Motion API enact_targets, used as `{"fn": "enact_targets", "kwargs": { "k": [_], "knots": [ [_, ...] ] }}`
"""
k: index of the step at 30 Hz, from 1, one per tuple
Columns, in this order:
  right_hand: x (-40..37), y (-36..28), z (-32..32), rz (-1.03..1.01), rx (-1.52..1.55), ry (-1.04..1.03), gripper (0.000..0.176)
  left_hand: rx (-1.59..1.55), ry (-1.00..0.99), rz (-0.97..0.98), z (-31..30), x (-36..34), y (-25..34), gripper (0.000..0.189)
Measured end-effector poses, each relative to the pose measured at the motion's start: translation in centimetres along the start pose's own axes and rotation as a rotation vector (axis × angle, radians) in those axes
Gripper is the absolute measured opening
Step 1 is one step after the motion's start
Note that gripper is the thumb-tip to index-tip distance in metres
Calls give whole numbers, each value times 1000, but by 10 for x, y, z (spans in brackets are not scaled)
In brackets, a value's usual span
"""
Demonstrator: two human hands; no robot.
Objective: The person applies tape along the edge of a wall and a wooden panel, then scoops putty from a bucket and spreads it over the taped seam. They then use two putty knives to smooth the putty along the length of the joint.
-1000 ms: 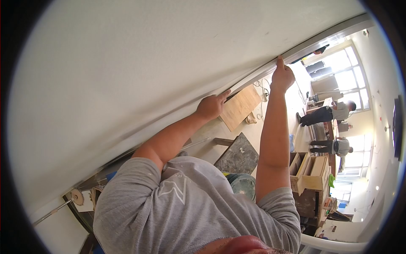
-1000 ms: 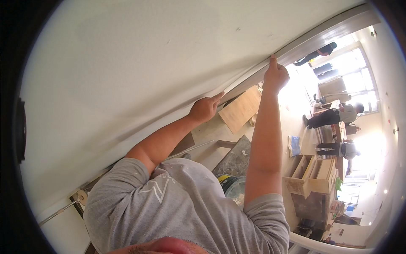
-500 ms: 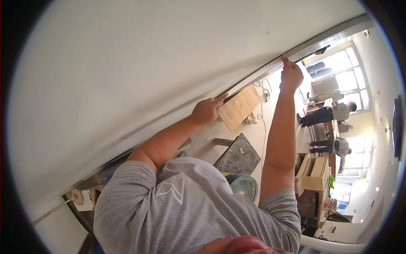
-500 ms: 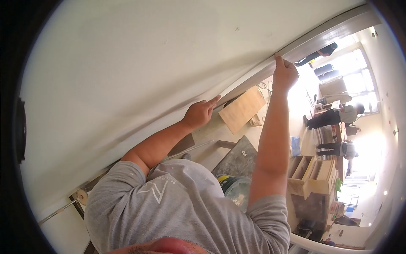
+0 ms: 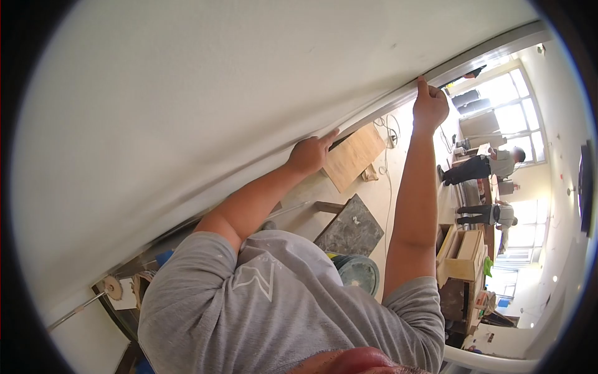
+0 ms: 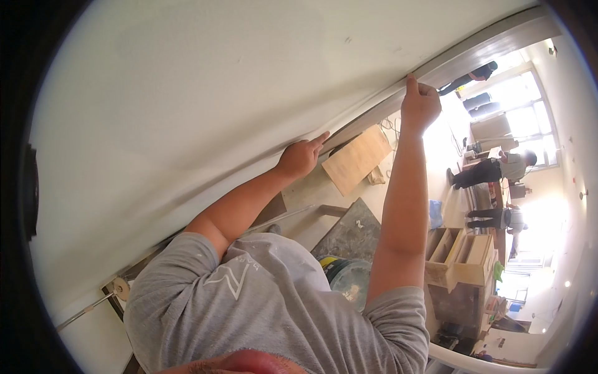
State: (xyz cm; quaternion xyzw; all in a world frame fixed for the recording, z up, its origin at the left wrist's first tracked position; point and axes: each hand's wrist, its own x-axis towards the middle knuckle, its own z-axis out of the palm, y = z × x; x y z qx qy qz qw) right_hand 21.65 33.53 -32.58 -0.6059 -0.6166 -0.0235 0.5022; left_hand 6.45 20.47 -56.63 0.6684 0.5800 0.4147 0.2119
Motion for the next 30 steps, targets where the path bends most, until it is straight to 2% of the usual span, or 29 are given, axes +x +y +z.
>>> {"fn": "enact_targets", "kwargs": {
  "k": [12,18,21,30],
  "knots": [
    [-7,13,11,-78,9,39,43,4,-101,-66,31,43,1,50],
    [-7,30,20,-148,-17,69,45,-17,-89,-70,45,56,1,50],
    [-13,21,15,-55,-26,-21,44,-15,-86,-74,46,60,5,49],
    [-19,30,19,-122,-37,-18,45,-20,-9,-59,56,65,4,47]
  ]
}}
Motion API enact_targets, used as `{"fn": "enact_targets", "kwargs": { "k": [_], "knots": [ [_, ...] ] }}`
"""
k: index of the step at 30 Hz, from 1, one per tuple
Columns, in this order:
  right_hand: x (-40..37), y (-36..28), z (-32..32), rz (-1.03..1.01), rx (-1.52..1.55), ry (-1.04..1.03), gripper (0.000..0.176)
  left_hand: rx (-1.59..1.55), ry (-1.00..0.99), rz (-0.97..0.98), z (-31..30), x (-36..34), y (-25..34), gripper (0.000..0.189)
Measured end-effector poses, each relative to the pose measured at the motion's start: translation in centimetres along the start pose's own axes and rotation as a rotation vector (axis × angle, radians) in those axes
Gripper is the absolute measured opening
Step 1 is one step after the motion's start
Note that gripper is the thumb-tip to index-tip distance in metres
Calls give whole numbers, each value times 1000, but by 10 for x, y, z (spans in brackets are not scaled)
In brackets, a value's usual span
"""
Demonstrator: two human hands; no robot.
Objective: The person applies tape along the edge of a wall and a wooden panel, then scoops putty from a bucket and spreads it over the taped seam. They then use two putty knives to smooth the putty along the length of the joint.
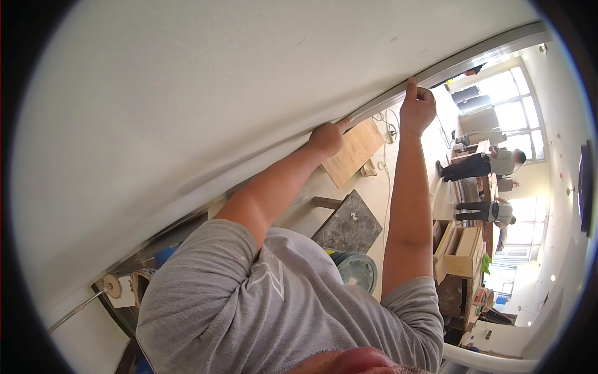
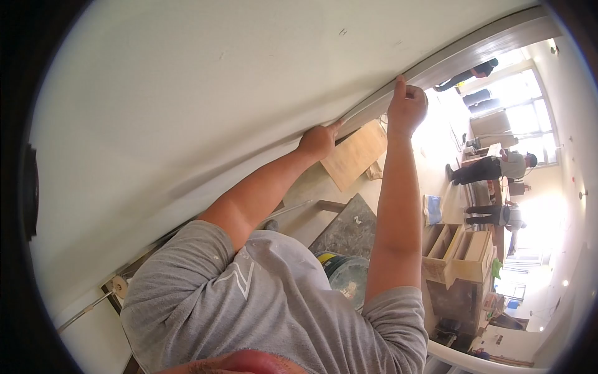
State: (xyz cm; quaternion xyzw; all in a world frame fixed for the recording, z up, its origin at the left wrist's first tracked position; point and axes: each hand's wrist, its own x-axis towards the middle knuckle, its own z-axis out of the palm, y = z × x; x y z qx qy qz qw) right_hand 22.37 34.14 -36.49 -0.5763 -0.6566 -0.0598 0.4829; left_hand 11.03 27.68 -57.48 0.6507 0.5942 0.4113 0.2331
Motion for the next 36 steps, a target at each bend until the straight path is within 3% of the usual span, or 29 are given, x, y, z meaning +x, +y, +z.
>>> {"fn": "enact_targets", "kwargs": {
  "k": [36],
  "knots": [
    [-23,22,15,-54,-31,-77,40,-17,-30,-31,3,1,-1,49]
  ]
}}
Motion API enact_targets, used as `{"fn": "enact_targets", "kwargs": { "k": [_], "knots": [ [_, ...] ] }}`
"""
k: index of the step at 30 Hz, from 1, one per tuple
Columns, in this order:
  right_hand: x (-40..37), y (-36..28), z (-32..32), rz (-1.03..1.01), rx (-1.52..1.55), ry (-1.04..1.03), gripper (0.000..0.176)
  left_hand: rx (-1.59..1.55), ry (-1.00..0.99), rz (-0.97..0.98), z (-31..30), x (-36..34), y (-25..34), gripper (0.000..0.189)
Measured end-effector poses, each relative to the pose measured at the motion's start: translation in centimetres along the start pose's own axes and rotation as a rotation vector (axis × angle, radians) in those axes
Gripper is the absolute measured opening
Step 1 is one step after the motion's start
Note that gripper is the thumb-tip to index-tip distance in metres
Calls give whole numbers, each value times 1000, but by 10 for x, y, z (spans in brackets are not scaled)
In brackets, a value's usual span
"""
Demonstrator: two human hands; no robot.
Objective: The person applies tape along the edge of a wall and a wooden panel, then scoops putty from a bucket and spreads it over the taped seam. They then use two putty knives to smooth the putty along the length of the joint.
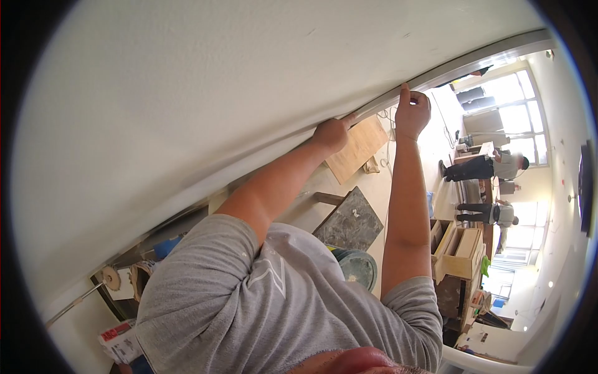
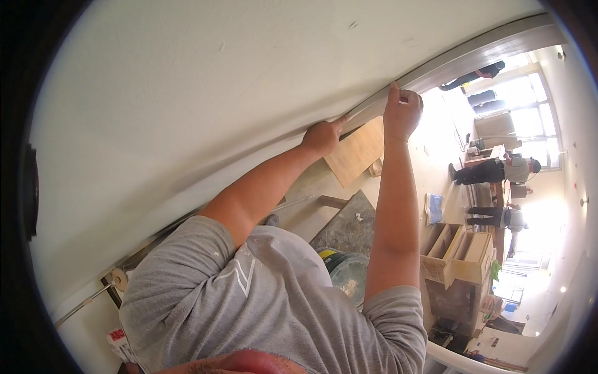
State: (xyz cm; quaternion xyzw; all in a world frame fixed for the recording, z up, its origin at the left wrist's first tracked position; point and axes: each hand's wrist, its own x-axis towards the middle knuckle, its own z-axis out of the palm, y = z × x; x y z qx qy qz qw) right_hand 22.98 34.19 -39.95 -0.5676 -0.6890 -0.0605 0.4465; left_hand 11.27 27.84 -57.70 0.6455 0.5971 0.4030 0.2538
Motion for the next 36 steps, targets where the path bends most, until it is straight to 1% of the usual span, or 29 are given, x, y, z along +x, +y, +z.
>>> {"fn": "enact_targets", "kwargs": {
  "k": [3,9,12,18,30,36],
  "knots": [
    [0,2,1,-23,4,6,39,-24,-53,-20,-7,-2,4,50],
    [0,-3,-1,12,17,-4,39,8,-6,5,0,2,1,50],
    [0,-1,0,7,26,-6,39,18,-30,-11,-2,2,3,49],
    [0,-1,0,2,17,-10,37,15,-15,-13,-2,2,3,49],
    [-14,21,14,-107,-42,-41,33,27,-30,-24,-3,3,4,49],
    [-19,22,16,-141,-47,-62,32,28,-2,-4,1,3,1,49]
  ]
}}
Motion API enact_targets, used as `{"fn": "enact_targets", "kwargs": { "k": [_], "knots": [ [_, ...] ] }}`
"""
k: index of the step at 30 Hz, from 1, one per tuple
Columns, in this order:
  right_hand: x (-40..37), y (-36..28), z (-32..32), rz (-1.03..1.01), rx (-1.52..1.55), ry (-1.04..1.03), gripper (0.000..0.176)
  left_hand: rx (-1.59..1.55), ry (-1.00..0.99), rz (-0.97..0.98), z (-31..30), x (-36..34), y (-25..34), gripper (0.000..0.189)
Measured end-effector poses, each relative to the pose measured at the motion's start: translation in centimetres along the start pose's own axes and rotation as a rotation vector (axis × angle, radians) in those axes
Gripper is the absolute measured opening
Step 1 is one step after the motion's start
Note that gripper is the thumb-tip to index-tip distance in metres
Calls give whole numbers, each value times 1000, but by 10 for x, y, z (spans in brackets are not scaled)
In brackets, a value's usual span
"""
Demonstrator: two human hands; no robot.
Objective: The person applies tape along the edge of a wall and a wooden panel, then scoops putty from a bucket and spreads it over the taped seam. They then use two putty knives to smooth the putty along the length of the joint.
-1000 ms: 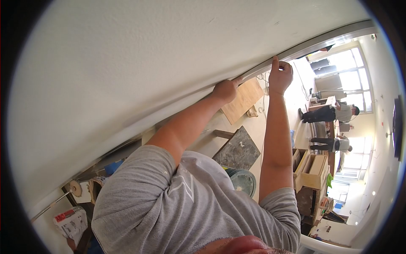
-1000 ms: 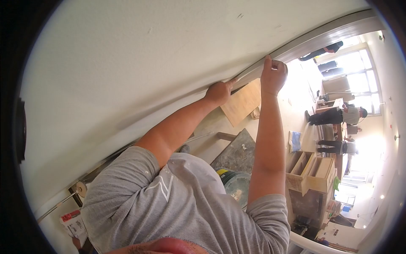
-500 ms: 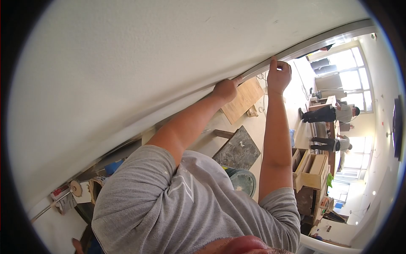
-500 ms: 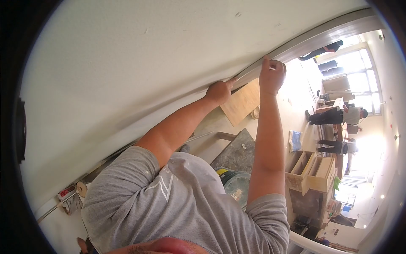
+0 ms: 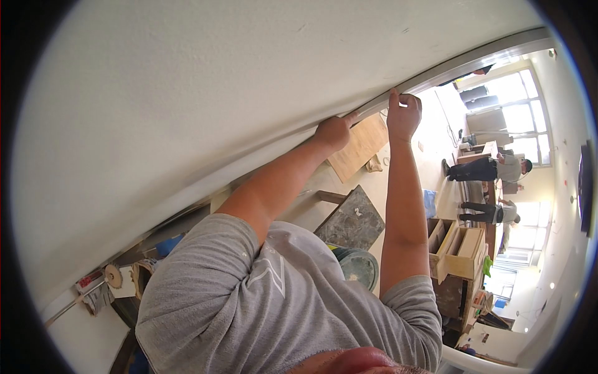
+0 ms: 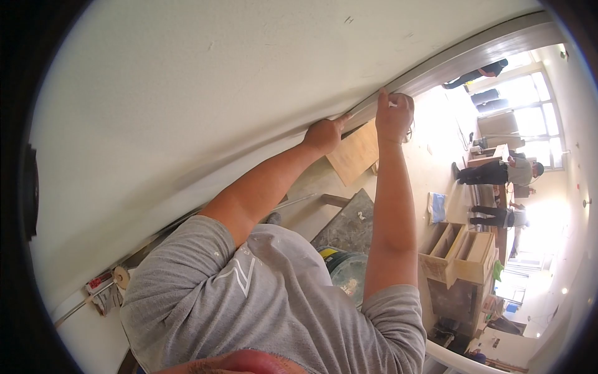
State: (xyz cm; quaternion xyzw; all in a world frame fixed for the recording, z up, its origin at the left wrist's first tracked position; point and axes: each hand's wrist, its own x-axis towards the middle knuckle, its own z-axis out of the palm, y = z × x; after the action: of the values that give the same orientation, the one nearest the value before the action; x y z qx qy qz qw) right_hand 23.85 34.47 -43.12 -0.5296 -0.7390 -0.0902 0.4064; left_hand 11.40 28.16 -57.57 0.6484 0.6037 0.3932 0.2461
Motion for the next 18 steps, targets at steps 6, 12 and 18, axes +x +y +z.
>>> {"fn": "enact_targets", "kwargs": {
  "k": [6,12,18],
  "knots": [
    [-13,11,12,-63,-14,-42,30,8,-13,-2,-1,0,0,53],
    [-17,6,12,-42,-30,-68,30,20,-5,-4,-2,-3,-1,55],
    [-18,4,12,-60,-45,-87,31,18,-47,-56,-5,0,5,56]
  ]
}}
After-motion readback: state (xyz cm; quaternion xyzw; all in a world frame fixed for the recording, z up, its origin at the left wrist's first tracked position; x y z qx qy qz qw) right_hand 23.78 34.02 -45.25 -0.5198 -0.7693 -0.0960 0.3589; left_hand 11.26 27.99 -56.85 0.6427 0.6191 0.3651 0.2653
